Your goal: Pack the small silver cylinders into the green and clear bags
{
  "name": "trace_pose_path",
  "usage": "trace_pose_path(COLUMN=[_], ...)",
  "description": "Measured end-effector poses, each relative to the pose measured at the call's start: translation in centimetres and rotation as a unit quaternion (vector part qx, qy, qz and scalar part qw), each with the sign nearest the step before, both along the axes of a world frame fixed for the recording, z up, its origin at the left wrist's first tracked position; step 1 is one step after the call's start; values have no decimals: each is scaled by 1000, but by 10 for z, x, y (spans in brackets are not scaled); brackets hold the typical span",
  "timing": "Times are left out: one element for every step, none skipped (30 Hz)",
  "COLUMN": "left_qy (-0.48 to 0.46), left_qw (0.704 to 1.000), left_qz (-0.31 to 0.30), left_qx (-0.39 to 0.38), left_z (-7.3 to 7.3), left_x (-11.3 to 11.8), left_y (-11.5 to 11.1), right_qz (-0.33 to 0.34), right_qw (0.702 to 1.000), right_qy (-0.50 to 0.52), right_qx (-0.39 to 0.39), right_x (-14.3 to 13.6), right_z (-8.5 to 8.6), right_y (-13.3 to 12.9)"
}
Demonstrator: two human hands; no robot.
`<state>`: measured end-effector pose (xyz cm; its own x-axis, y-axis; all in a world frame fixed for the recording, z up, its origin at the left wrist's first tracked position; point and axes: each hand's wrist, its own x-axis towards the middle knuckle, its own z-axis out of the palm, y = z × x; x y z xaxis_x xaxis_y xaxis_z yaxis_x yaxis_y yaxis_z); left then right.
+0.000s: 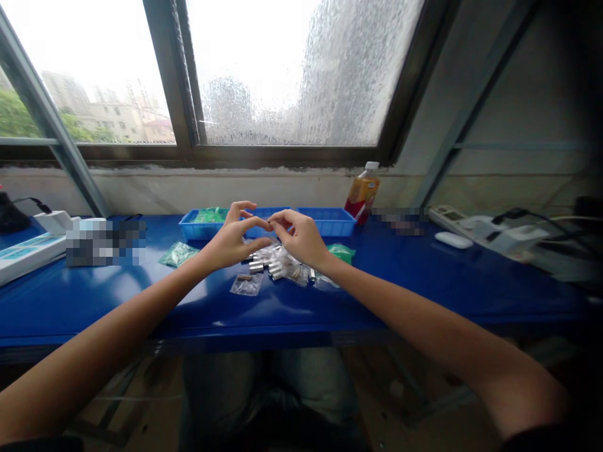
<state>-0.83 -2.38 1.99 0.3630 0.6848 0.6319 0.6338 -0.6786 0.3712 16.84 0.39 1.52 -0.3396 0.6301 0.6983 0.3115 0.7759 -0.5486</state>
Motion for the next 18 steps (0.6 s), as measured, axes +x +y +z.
trace_pose_path(left_qy=[-43, -91, -136, -174, -203, -224, -237, -244, -247, -244, -230, -202, -159, -107, -52, -1, 43, 78], left_qw=[997, 988, 974, 957, 942, 931, 924, 924, 930, 942, 956, 972, 985, 993, 995, 991, 986, 980], left_qz=[2, 1, -3, -11, -23, -35, -44, -46, -40, -24, -2, 21, 37, 44, 42, 32, 18, 6], left_qx=[-60, -122, -181, -230, -266, -287, -295, -290, -268, -231, -179, -116, -47, 20, 80, 127, 160, 183], left_z=[0, 1, 1, 1, 0, 0, -1, -2, -2, -3, -3, -2, -2, -2, -2, -2, -3, -4], left_x=[0, 1, 1, 1, 2, 1, 1, 1, 0, -1, -2, -3, -3, -4, -4, -4, -3, -2], left_y=[0, 1, 1, 2, 2, 4, 5, 6, 7, 8, 8, 8, 8, 7, 6, 5, 4, 3], right_qz=[-21, -39, -52, -61, -68, -70, -66, -59, -51, -46, -44, -41, -31, -13, 12, 41, 68, 88], right_qw=[998, 992, 985, 979, 974, 971, 971, 973, 977, 984, 991, 997, 999, 995, 986, 973, 960, 951], right_qy=[-22, -41, -55, -68, -79, -91, -100, -103, -99, -87, -70, -49, -28, -7, 14, 34, 51, 64], right_qx=[63, 117, 157, 185, 201, 209, 209, 200, 180, 148, 104, 47, -21, -94, -164, -223, -265, -289], right_x=[2, 3, 4, 4, 4, 3, 1, 0, -1, -2, -3, -3, -3, -2, -2, -2, -2, -2], right_z=[0, -1, -1, -2, -2, -3, -3, -3, -2, -2, -1, 0, 0, 1, 1, 1, 0, 0], right_y=[1, 1, 2, 1, 0, -1, -3, -4, -5, -5, -5, -3, -2, 1, 3, 5, 6, 6])
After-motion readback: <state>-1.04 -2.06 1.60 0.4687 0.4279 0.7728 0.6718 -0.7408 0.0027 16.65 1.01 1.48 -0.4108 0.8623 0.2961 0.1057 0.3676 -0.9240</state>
